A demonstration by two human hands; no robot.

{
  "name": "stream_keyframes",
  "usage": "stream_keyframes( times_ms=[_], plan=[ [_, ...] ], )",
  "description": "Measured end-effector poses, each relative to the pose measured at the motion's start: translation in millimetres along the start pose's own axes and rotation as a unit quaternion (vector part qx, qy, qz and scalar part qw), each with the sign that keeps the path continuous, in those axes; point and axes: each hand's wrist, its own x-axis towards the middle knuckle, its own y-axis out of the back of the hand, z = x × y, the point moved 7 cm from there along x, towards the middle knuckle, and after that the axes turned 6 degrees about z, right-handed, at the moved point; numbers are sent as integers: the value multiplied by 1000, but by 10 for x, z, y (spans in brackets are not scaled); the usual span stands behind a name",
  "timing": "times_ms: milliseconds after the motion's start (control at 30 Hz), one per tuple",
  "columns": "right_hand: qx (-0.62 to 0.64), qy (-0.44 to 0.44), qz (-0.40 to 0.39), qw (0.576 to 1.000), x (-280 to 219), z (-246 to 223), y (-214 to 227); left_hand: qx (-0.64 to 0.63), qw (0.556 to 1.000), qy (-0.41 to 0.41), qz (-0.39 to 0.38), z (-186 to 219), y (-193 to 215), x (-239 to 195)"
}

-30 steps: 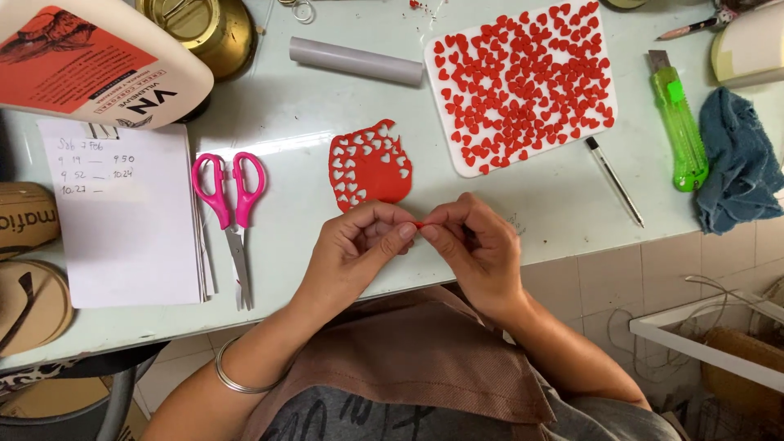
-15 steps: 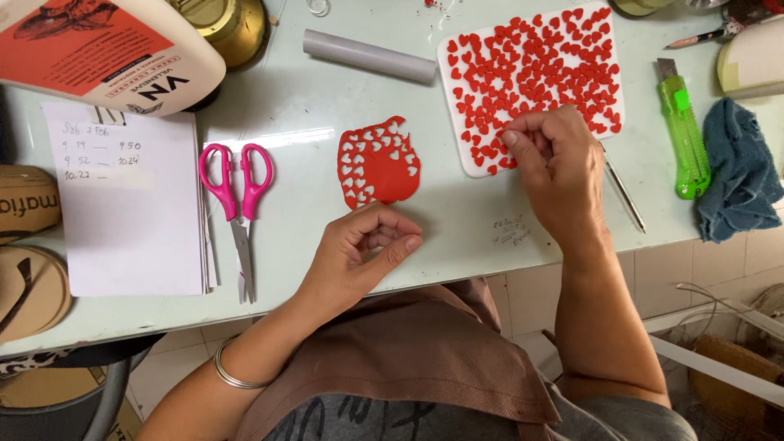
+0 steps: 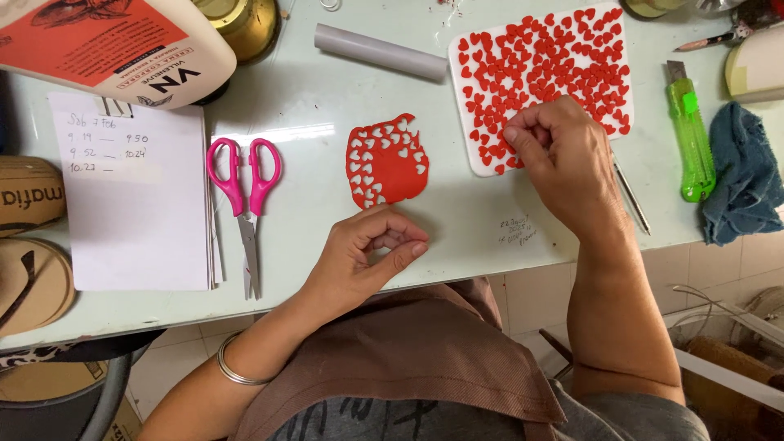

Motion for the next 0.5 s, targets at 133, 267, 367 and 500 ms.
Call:
stream_keyframes(
  times_ms=[133, 267, 367, 500],
  plan=[
    [-29, 1, 4, 1000, -1, -13, 14, -1, 1000, -3, -2, 28, 1, -2],
    [-22, -4, 17, 1000, -14, -55, 50, -1, 1000, -13, -2, 17, 6, -7],
    [14, 10, 25, 1000, -37, -227, 128, 47, 998, -38, -2, 83, 13, -35],
    [-27, -2, 25, 999, -67, -154, 186, 176, 961, -212, -14, 295, 24, -106]
  ],
)
